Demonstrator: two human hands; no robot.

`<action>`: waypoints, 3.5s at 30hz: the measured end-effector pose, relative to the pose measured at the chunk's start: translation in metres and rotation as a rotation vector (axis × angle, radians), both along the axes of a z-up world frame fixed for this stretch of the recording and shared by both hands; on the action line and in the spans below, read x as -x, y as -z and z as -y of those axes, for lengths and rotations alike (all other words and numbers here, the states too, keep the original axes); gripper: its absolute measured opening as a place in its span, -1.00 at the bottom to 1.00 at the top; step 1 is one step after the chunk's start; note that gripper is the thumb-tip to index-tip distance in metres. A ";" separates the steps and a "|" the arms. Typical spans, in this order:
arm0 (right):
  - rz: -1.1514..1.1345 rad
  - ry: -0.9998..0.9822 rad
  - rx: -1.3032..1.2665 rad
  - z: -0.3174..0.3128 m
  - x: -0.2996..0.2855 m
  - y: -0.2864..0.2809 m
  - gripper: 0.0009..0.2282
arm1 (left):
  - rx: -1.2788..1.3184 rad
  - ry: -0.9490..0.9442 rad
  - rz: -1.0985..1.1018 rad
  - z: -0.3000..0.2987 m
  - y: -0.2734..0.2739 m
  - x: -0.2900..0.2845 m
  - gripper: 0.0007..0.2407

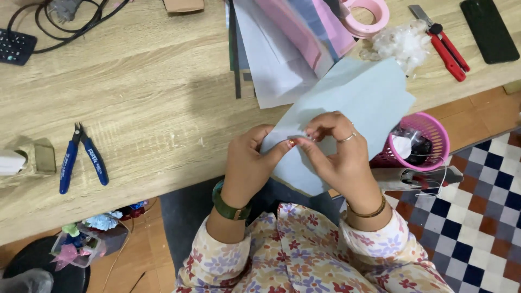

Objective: The person folds a sheet of light blue paper and secures the edges with small pieces of clear tape. They repeatedly smooth the paper and apply tape to hold the folds in place.

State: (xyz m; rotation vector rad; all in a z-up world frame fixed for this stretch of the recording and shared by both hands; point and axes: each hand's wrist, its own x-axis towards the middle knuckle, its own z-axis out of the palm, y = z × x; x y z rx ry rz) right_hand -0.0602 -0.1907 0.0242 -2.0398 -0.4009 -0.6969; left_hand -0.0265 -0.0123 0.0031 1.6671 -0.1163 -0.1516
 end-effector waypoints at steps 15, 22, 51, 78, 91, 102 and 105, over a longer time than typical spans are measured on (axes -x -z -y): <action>0.163 0.094 0.126 -0.012 -0.011 0.021 -0.93 | 0.016 -0.010 0.109 0.007 0.006 0.004 -0.86; -0.050 0.062 -0.087 -0.002 -0.020 0.031 -0.93 | 0.018 -0.047 0.041 0.015 0.013 0.003 -0.82; -0.581 0.001 -0.803 0.069 -0.018 0.044 -0.87 | -0.069 0.118 0.093 0.052 -0.006 -0.005 -0.84; -0.410 0.771 0.399 0.208 -0.122 0.060 -0.71 | -0.290 0.041 0.556 0.087 -0.018 -0.046 -0.83; 0.023 0.730 0.425 0.159 -0.082 -0.002 -0.49 | -0.369 -0.060 0.628 0.067 0.005 -0.049 -0.60; -0.149 -0.384 0.172 0.088 -0.075 -0.030 -0.42 | -0.248 0.129 0.553 0.021 -0.041 -0.019 -0.85; -0.455 -0.422 0.219 0.066 -0.076 -0.036 -0.70 | -0.254 0.091 0.521 -0.002 -0.052 -0.024 -0.84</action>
